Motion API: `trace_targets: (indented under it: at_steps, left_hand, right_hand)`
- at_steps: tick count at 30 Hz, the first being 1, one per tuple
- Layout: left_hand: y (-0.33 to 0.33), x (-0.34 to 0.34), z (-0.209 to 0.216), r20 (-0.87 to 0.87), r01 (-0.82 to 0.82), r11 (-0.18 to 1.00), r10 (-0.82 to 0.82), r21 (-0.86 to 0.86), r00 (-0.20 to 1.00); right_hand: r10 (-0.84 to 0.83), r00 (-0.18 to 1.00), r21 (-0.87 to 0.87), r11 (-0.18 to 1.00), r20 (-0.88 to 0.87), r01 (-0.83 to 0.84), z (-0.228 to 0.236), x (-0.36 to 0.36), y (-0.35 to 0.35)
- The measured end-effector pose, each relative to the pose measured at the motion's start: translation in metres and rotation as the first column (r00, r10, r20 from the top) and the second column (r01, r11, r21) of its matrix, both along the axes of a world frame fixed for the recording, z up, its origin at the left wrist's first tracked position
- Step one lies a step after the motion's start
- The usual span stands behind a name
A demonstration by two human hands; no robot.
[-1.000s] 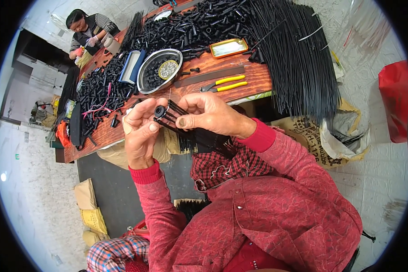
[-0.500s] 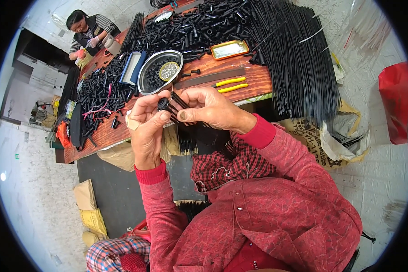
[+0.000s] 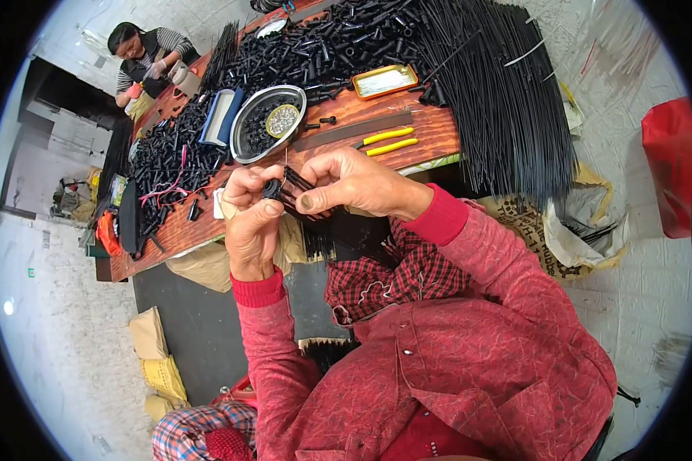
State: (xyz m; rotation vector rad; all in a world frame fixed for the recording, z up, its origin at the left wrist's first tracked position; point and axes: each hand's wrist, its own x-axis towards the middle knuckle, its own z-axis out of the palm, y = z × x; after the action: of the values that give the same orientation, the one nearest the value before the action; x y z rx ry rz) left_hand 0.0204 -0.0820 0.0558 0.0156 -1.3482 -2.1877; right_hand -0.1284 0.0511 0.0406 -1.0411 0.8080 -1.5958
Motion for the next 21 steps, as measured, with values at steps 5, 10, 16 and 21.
trace_targets:
  at_steps: [5,10,16,21]
  left_hand:
    - [0.004,-0.006,-0.005,-0.078,0.03,0.999,-0.028,0.027,0.997]
    - [-0.002,-0.011,-0.011,-0.034,0.041,0.995,-0.044,-0.09,0.998]
    - [-0.015,-0.003,-0.007,0.068,0.033,0.974,-0.018,-0.224,0.997]
    - [-0.019,0.005,0.013,0.187,0.022,0.932,0.05,-0.361,0.981]
  right_hand:
    - [0.046,0.999,0.03,0.998,0.021,-0.047,0.002,0.001,0.0]
    - [0.074,0.994,0.012,0.997,0.076,-0.075,0.001,-0.001,0.004]
    - [-0.018,0.999,0.013,1.0,-0.031,0.019,-0.001,0.002,0.006]
    - [-0.066,0.992,0.044,0.997,-0.111,0.071,0.01,0.006,0.012]
